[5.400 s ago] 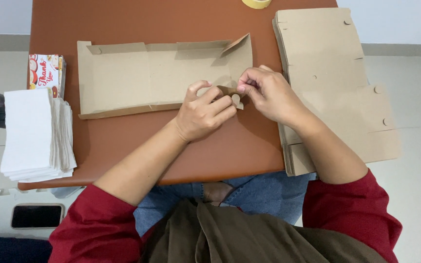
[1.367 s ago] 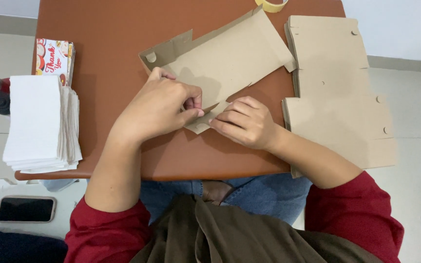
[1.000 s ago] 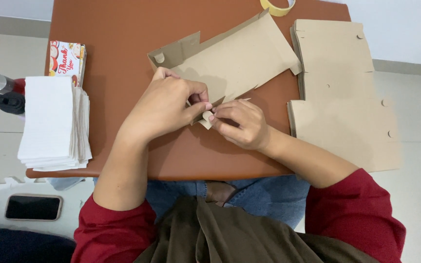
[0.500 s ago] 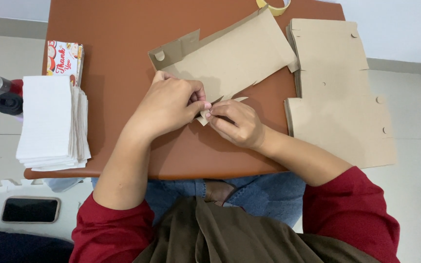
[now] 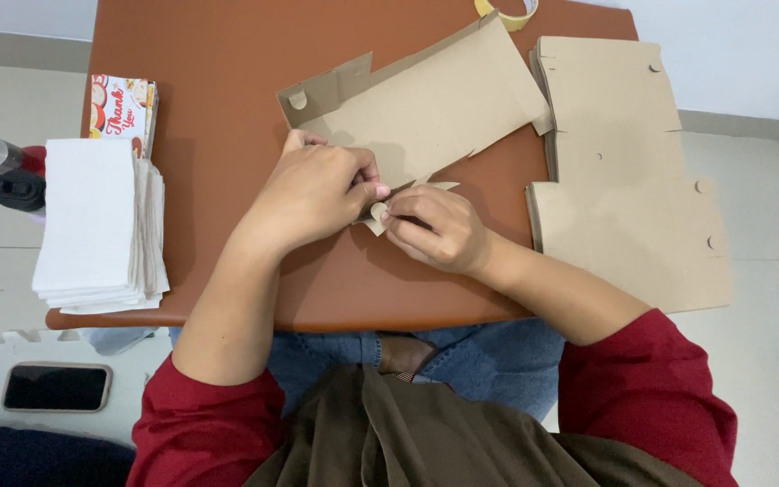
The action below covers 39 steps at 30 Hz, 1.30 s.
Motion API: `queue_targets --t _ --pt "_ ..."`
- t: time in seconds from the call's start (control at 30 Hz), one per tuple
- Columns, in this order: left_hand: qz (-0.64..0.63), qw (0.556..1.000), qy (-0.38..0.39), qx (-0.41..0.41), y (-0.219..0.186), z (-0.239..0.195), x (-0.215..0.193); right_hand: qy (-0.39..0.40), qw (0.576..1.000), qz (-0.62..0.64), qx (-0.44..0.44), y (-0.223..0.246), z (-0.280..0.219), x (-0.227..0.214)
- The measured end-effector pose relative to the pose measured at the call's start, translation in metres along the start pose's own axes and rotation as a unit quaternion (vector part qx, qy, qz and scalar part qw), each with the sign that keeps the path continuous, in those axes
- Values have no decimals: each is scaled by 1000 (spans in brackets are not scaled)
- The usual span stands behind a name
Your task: The person folds a flat cardboard sheet into a box shape by hand, tucking in the side flaps and securing the corners. They then place a white paper insert into the assembled box and close the lid.
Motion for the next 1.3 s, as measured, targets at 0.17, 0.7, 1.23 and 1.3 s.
queue_targets --t 0.17,0.7,1.23,1.3 --pt "-10 1000 6 5 -4 -3 -2 -5 1000 -1 10 0 -5 -1" --pt "51 975 -193 101 -7 -44 -5 136 960 113 216 -22 -10 -10" --pt "84 899 -422 80 4 -79 37 286 669 502 468 -84 -9 31" --pt "79 900 -420 80 3 -78 39 322 638 524 464 -84 -12 38"
Point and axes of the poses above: each hand's wrist, its own z-axis towards the middle knuckle, its own x-axis out of the palm, y = z × x, the point moved 4 cm from there along z, towards the middle knuckle, and after that the axes turned 15 degrees about -x, right-handed, at the moved point
